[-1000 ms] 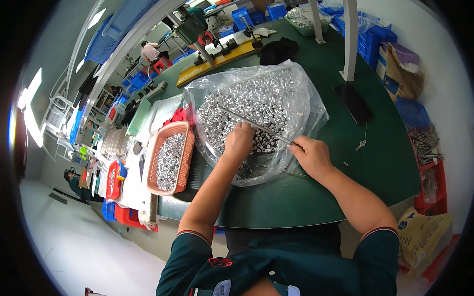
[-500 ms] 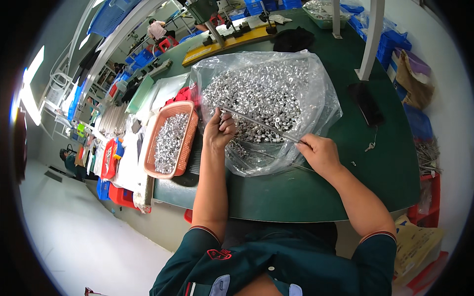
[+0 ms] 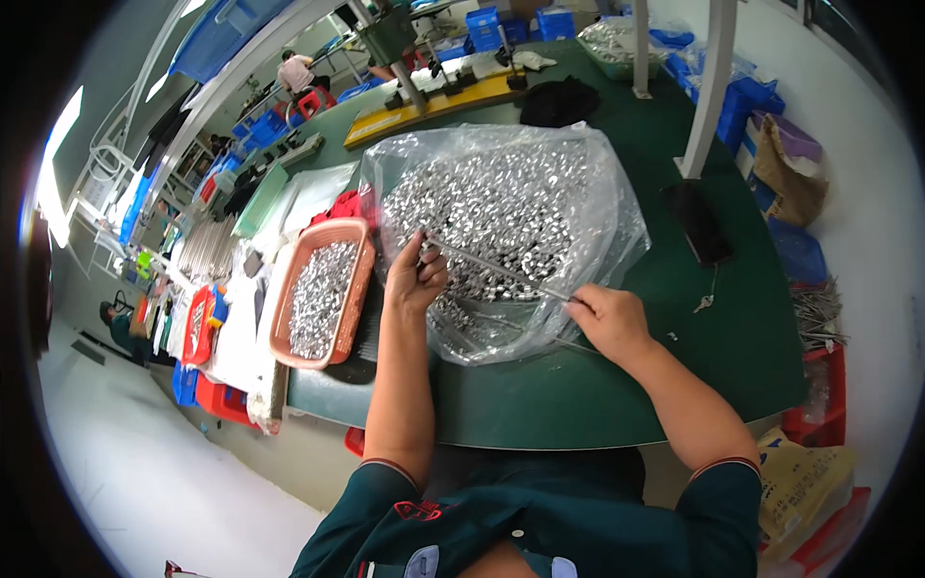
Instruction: The person uses a long metal rod to pick up small silver cylindrical components from a large plastic bag and places them into a pink basket. The person repeats this action continuously, transferring the components one by one from the bag to the basket.
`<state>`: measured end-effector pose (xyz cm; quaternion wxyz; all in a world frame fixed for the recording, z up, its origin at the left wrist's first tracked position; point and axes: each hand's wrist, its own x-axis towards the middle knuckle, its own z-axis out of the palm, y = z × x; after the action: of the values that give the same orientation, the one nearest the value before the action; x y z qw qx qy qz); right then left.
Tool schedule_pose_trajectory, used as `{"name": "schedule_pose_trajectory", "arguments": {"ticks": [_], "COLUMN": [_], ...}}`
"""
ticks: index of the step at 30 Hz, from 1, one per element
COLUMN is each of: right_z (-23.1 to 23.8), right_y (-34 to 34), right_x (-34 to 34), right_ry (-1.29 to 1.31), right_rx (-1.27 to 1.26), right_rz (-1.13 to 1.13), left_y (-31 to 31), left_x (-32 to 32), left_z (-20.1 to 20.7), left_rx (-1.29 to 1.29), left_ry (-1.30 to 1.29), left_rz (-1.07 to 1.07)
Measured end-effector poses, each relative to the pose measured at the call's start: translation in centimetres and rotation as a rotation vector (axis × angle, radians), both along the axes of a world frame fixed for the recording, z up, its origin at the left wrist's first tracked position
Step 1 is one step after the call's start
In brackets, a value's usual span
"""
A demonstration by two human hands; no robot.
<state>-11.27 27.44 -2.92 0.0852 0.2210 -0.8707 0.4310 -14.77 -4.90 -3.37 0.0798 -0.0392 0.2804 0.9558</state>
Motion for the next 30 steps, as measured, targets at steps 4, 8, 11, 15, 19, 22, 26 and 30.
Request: {"name": "schedule_pose_trajectory", "arguments": {"ticks": [4,8,11,15,19,22,26,30], "right_z": [-0.1,-0.1,-0.1,-0.5,-0.5,-0.5,-1.1,-2.1], "right_y": [0.1,0.0,0.1,0.0,0.0,0.2,0.4,-0.5], "right_x": [-0.1,0.2,0.1,0.1,0.0,0.0,-0.3,-1.4], "right_ry": [-0.005,0.027,0.043,0.058,0.106,0.14,0.217,0.207], "right_rx": [0.015,0.021,0.038,0.055,0.063,0.072,0.095,0.1], "right_rz": [-0.011,-0.002,0.0,-0.015,-0.011,0.009,0.021,0.084], "left_y": [0.2,0.4,-0.1,0.1,-0.3,-0.2,0.0,-2.1], "left_x": [-0.1,0.1,-0.1,-0.1,-0.4,-0.7,-0.5,-0.2], "left_z": [0.1,0.2,-0.4,-0.9,-1.1,-1.1,-0.7,-1.8], "left_rx": [-0.018,-0.01,0.016,-0.013,-0.039,-0.011,0.054,0.097], "left_ry": [-0.027,-0.112,-0.067,-0.125,-0.121,-0.068,-0.174,-0.121], "left_rz": [0.032,0.124,0.084,0.124,0.14,0.133,0.221,0.175]}}
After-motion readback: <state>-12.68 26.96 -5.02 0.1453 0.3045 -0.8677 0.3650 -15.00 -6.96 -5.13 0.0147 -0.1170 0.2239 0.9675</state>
